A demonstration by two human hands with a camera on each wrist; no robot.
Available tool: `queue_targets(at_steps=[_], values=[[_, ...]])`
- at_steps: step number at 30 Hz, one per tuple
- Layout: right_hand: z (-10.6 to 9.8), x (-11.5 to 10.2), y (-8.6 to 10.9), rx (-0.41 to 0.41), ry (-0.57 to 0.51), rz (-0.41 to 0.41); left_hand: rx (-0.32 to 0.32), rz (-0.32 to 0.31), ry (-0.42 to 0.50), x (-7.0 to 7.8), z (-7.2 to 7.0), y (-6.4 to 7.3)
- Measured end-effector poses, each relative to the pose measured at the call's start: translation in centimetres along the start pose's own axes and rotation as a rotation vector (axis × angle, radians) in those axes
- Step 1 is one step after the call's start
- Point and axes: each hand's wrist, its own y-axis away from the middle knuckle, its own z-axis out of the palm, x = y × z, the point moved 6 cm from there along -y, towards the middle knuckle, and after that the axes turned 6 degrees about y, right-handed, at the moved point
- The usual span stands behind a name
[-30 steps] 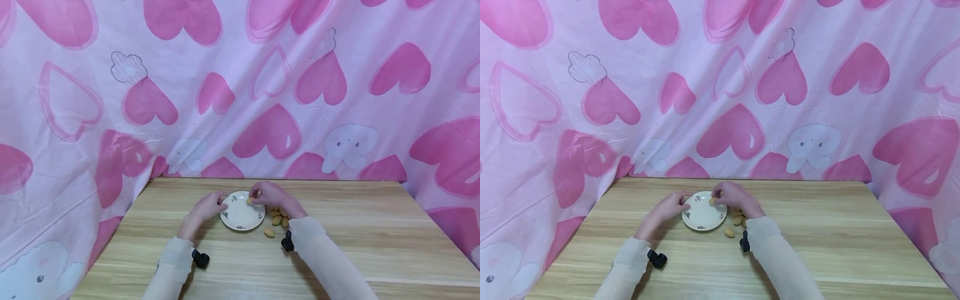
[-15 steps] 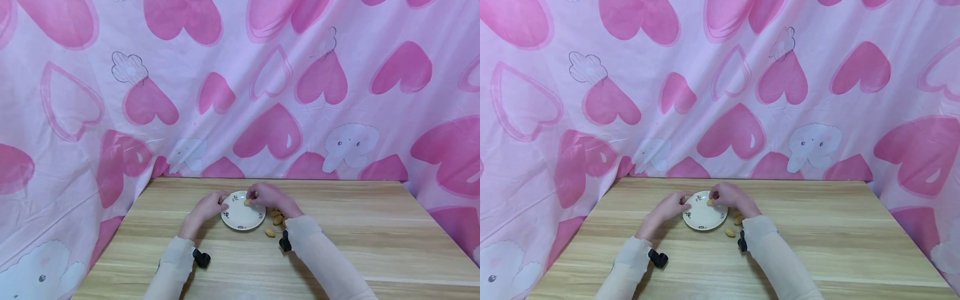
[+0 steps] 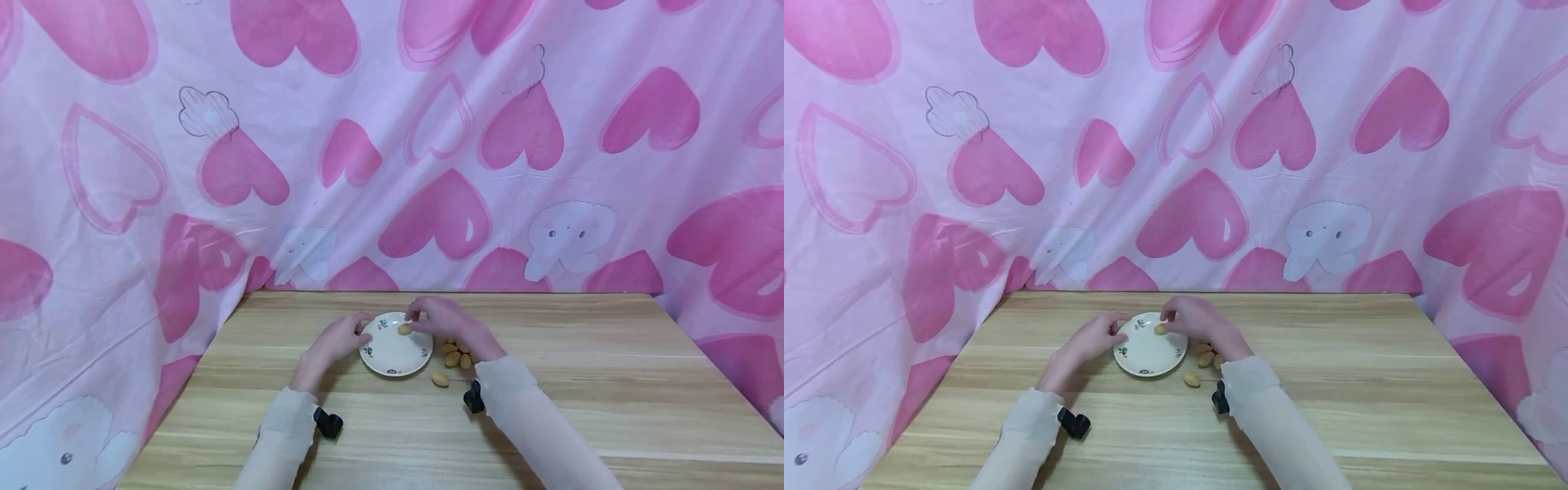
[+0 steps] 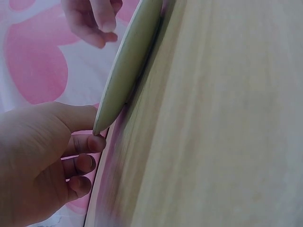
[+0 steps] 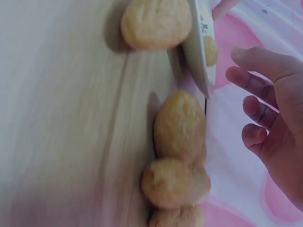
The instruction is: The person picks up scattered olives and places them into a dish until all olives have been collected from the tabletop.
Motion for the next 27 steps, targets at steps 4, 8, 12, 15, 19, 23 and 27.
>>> queue_targets(at_steps=[4,8,12,15,19,23,27], values=[[-0.5,0.6,0.9,0.010,-0.025,0.023,-0.001,-0.011,0.006,0.0,0.0,0.0],[-0.7,1.4,1.8,0.033,-0.031,0.033,-0.002,-0.024,0.007,-0.2,-0.1,0.0],[-0.9,2.1,2.7,0.049,-0.034,0.041,-0.001,-0.022,0.006,-0.2,0.0,0.0],[-1.1,2.4,3.3,0.061,-0.034,0.036,-0.005,-0.017,0.005,-0.1,0.0,0.0],[-1.5,2.6,4.0,0.077,-0.037,0.026,-0.007,-0.010,0.009,-0.1,0.1,0.0],[-1.6,3.0,4.7,0.075,-0.052,0.043,-0.008,-0.011,0.009,-0.1,0.1,0.0],[-1.6,3.5,5.2,0.069,-0.054,0.062,-0.003,-0.014,0.006,-0.2,0.1,0.0]])
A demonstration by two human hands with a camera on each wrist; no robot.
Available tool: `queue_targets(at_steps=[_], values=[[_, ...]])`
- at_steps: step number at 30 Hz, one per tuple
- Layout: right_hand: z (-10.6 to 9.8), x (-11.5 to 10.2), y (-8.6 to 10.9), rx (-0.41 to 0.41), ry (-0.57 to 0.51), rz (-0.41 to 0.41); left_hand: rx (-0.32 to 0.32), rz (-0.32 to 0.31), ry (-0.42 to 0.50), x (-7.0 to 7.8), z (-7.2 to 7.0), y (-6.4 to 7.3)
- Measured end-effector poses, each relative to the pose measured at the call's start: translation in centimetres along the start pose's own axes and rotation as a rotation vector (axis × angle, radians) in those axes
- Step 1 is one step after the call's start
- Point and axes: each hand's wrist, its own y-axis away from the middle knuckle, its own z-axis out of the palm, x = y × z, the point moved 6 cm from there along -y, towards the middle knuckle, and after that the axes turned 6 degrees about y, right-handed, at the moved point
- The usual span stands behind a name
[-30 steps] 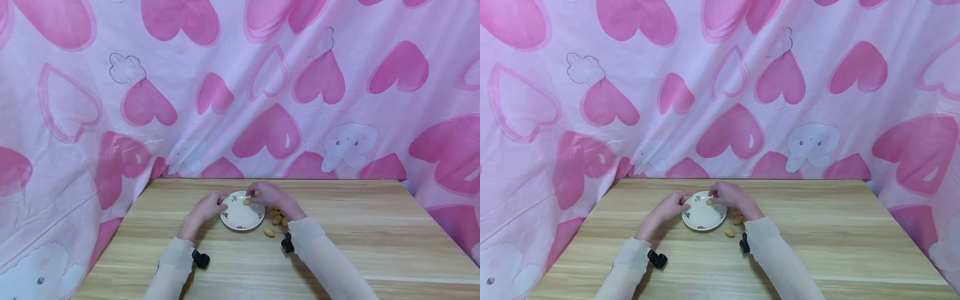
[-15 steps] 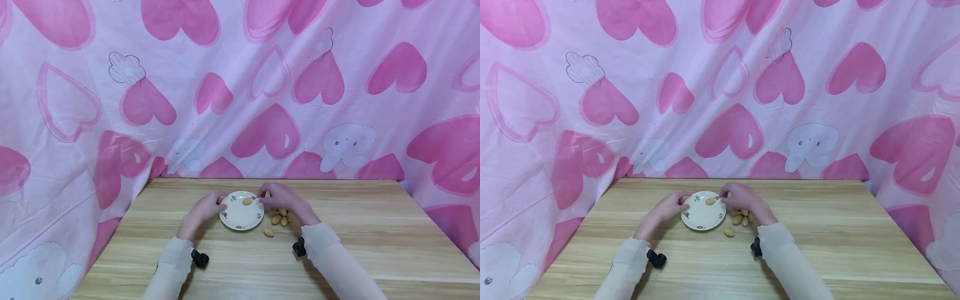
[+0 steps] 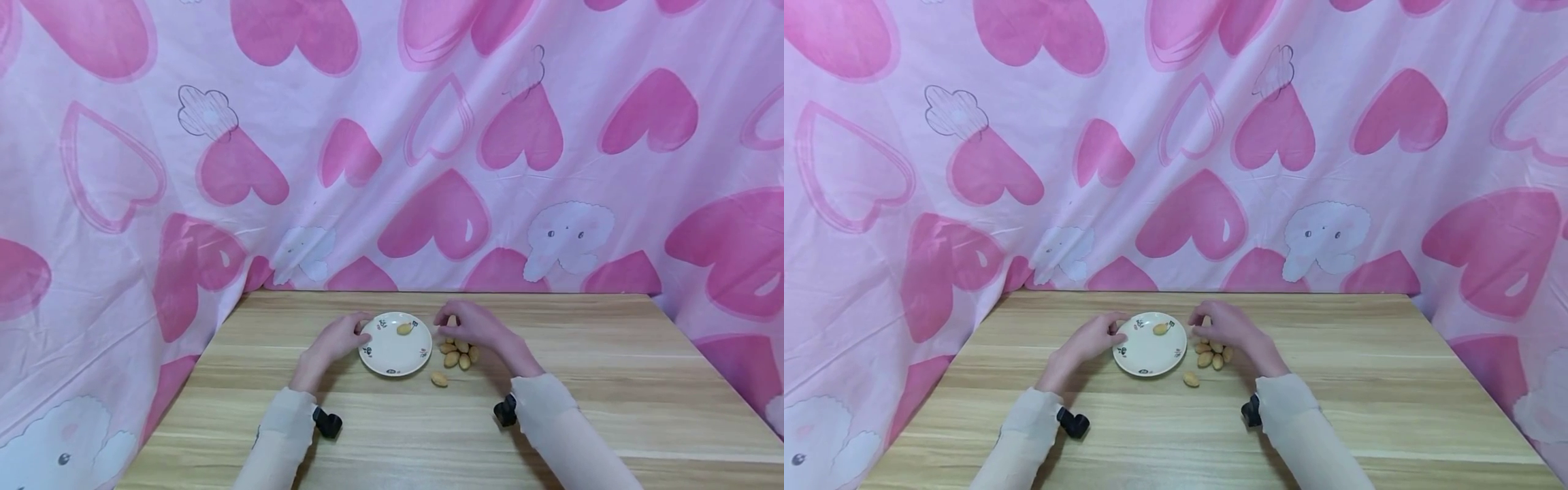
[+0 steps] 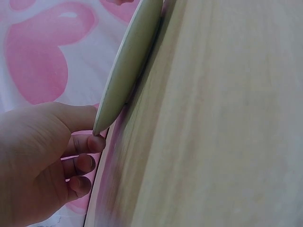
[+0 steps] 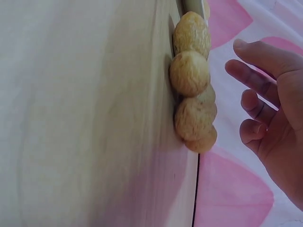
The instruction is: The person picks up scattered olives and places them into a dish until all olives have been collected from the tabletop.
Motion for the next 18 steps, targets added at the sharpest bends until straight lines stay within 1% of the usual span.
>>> queue_targets(at_steps=[8,15,18], values=[[-0.4,0.5,1.0,0.024,-0.010,-0.006,0.001,-0.006,0.003,0.0,-0.1,0.0],[-0.5,1.7,2.0,0.015,-0.022,0.046,-0.008,-0.012,0.004,0.1,0.0,0.0],[-0.6,2.1,2.4,0.022,-0.020,0.039,-0.006,-0.016,0.003,0.1,0.0,0.0]])
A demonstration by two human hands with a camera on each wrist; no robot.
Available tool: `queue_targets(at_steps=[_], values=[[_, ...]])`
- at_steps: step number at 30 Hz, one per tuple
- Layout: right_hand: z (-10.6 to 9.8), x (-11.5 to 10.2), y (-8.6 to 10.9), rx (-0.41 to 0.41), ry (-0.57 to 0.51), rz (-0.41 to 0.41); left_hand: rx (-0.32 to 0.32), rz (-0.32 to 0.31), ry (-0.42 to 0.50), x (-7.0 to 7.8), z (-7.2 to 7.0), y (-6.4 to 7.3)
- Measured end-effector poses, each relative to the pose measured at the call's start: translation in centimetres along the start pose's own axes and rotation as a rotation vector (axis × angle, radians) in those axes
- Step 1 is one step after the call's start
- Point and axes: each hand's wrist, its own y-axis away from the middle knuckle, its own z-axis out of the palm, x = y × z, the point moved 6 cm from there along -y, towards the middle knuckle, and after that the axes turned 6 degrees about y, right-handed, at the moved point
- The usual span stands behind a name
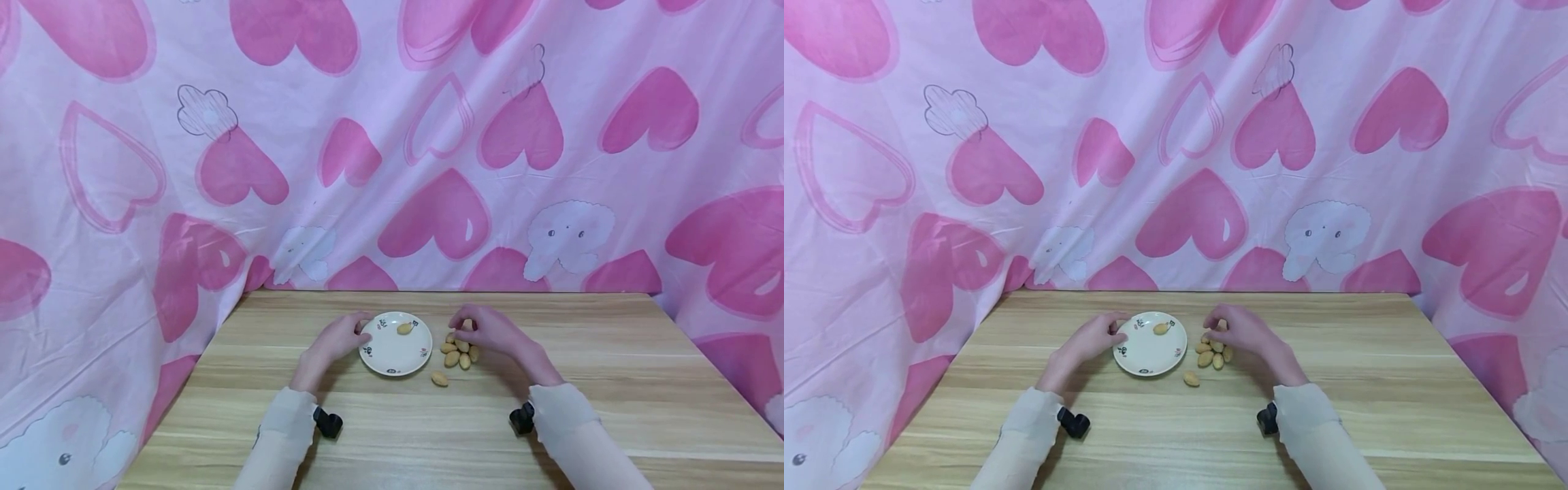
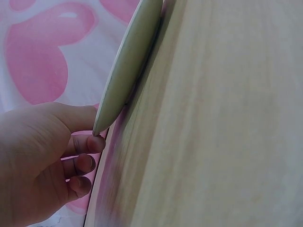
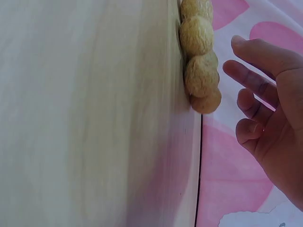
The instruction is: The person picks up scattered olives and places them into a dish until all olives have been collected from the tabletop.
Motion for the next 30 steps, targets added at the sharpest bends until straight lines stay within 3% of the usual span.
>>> queue_targets(at_steps=[12,24,30], values=[[-0.5,1.3,1.2,0.020,-0.021,-0.015,0.004,0.015,0.001,-0.1,0.0,0.1],[-0.8,3.2,2.2,-0.031,-0.052,0.038,0.007,0.004,0.016,-0.1,-0.1,0.0],[-0.6,3.8,2.4,-0.057,-0.075,-0.001,0.006,0.006,0.013,0.0,0.0,0.1]])
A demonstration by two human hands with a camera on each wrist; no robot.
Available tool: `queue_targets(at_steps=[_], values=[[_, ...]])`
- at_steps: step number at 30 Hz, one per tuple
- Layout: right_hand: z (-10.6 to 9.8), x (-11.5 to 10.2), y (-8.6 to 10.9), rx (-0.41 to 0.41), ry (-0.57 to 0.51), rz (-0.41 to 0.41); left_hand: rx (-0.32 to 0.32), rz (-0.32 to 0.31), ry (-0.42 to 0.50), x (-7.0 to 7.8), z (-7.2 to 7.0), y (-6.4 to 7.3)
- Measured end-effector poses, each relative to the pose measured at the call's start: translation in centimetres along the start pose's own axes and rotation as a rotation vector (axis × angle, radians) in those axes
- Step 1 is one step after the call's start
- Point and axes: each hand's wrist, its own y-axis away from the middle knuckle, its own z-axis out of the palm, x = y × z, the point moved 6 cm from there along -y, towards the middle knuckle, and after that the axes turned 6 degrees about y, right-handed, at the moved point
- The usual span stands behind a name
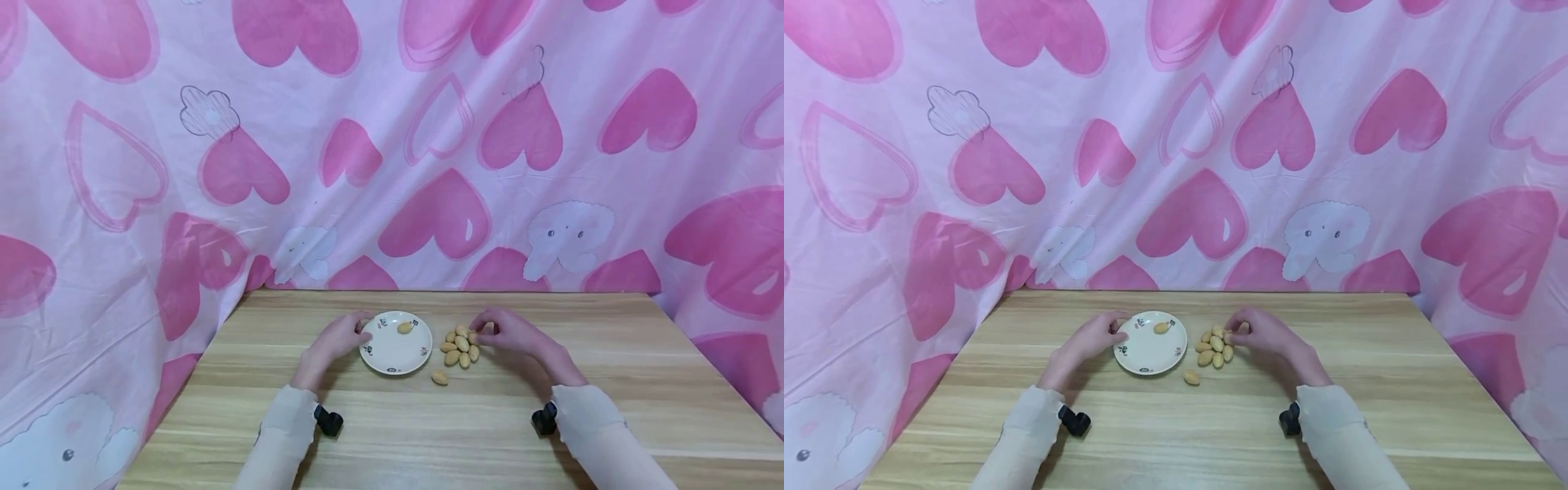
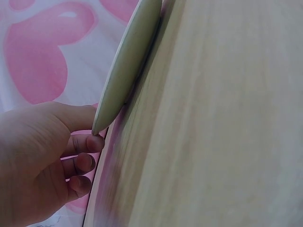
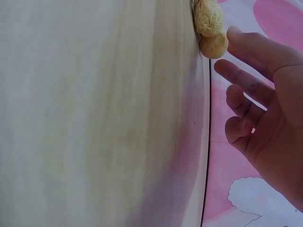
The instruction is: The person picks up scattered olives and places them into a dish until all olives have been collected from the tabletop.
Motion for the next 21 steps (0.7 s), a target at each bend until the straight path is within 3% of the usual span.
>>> queue_targets(at_steps=[11,21], values=[[0.56,0.20,-0.58,-0.061,-0.050,-0.007,-0.008,0.022,0.007,-0.14,-0.05,-0.15],[0.15,0.13,-0.40,-0.023,-0.017,0.043,-0.001,0.019,0.001,-0.13,-0.08,-0.23]])
